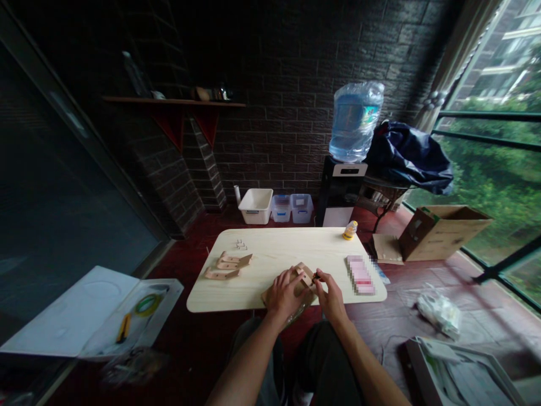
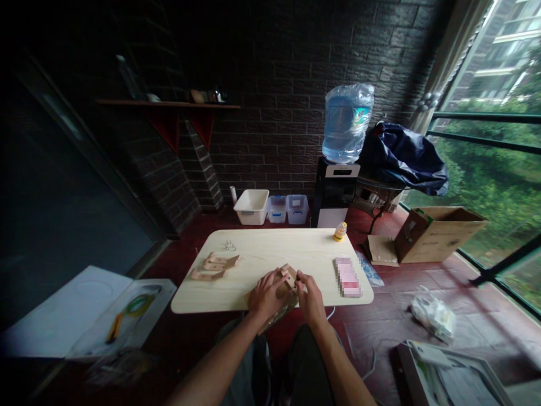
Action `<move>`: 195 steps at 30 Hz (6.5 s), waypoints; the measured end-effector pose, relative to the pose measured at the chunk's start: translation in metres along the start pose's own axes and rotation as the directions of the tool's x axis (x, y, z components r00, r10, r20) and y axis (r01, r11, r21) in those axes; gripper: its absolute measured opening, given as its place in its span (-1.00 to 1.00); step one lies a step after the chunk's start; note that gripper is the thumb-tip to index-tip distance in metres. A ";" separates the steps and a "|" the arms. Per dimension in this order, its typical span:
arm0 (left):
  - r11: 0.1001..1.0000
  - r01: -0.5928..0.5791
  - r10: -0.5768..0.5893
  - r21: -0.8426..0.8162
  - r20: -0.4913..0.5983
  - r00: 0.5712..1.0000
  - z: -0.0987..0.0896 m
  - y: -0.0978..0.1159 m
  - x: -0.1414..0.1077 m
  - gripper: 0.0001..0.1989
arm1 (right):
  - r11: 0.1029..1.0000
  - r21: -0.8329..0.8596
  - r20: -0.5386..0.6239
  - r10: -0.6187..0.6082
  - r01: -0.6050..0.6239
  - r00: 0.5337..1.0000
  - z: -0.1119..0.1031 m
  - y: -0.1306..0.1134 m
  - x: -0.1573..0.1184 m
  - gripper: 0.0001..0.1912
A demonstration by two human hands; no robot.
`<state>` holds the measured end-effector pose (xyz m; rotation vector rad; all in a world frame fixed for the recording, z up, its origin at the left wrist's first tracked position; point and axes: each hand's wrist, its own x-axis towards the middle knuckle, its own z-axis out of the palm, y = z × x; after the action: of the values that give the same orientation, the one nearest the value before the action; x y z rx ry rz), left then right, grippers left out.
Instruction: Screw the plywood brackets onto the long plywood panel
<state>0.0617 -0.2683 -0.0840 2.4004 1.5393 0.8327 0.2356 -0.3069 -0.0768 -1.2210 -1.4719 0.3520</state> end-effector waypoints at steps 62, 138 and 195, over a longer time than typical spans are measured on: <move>0.999 0.020 -0.020 -0.030 0.008 1.000 -0.007 -0.001 0.000 -0.49 | 0.997 -0.022 0.047 0.073 -0.072 0.996 -0.001 0.008 -0.009 -0.56; 0.947 0.287 -0.297 -0.144 -0.057 0.953 0.007 -0.012 -0.006 -0.46 | 0.982 0.052 -0.499 0.183 -0.181 0.847 0.008 0.033 -0.026 -0.34; 0.792 0.144 -0.260 -0.593 -0.116 0.959 0.041 -0.028 -0.025 -0.60 | 0.691 -0.600 0.736 0.279 0.403 0.617 -0.044 -0.091 0.070 -0.77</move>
<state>0.0536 -0.2715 -0.1387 1.7205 1.3125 1.2920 0.2420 -0.3054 0.0465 -1.7468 -2.6318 0.2564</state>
